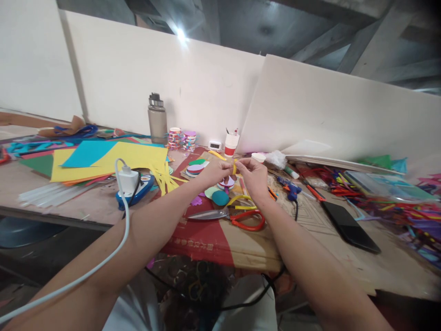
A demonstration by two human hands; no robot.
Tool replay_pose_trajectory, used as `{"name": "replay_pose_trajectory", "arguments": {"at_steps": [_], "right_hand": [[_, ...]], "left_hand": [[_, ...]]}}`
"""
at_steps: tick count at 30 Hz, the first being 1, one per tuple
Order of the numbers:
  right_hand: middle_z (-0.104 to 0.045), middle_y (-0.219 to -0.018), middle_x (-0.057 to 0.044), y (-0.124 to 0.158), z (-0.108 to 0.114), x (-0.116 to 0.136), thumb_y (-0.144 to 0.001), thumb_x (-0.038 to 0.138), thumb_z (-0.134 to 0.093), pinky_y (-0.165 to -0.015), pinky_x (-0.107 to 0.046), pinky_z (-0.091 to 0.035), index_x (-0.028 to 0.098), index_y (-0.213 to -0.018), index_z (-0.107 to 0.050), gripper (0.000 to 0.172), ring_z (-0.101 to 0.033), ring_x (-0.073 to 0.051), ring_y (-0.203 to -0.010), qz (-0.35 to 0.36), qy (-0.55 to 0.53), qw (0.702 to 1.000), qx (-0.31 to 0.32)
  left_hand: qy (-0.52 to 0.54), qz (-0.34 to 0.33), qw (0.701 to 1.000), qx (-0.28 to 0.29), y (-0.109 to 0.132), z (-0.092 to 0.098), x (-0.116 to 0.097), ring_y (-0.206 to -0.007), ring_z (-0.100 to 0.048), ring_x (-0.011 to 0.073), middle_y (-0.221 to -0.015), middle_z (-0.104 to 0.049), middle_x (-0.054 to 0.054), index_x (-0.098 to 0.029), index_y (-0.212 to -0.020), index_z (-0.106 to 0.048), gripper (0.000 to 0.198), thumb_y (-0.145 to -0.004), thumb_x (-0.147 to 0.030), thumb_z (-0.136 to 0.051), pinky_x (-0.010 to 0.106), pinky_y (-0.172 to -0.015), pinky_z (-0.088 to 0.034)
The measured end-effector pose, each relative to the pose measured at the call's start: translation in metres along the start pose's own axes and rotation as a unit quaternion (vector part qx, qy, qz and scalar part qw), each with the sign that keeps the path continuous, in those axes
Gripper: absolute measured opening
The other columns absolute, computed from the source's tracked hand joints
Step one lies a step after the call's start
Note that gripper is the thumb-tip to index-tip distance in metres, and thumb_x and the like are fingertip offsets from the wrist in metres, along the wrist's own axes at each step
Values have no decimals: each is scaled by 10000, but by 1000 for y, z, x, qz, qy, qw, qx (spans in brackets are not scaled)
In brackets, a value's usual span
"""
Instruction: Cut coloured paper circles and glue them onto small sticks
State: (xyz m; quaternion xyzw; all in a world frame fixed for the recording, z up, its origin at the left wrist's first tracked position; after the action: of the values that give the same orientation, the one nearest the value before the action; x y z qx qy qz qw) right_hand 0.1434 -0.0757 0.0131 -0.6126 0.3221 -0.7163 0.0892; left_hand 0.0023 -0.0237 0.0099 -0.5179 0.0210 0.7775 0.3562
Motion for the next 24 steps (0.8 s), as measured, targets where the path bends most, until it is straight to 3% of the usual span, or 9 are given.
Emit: {"name": "replay_pose_trajectory", "arguments": {"at_steps": [16,24], "right_hand": [[-646,-665,3,-1,0,-4,-706,370,-734,-606,-290,-487,189,-741,-627,213,-585,-137,-614,1,-16,1000,-11],[-666,-756,-1,-2,0,-6,-703,345,-731,-629,-289,-493,190,-869,-595,265,-592,-134,-648,5,-18,999,-30]], "left_hand": [[-12,12,1000,10,3,0,-12,-450,-476,78,-482,-560,0,-138,-666,-718,305,-853,-320,-561,184,-483,-344],[-7,11,1000,23,1,-2,-7,-465,-502,82,-495,-574,-1,-145,-657,-706,306,-852,-317,-545,186,-488,-352]]}}
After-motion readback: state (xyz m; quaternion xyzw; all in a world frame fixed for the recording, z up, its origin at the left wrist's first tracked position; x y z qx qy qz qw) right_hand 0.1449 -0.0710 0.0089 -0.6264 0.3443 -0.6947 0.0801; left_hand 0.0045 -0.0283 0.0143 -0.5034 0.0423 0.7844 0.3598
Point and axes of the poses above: each hand's wrist, its own y-axis away from the middle knuckle, its own z-axis out of the back of the hand, x = y × z, the point moved 1 cm from there along -y, towards the middle knuckle
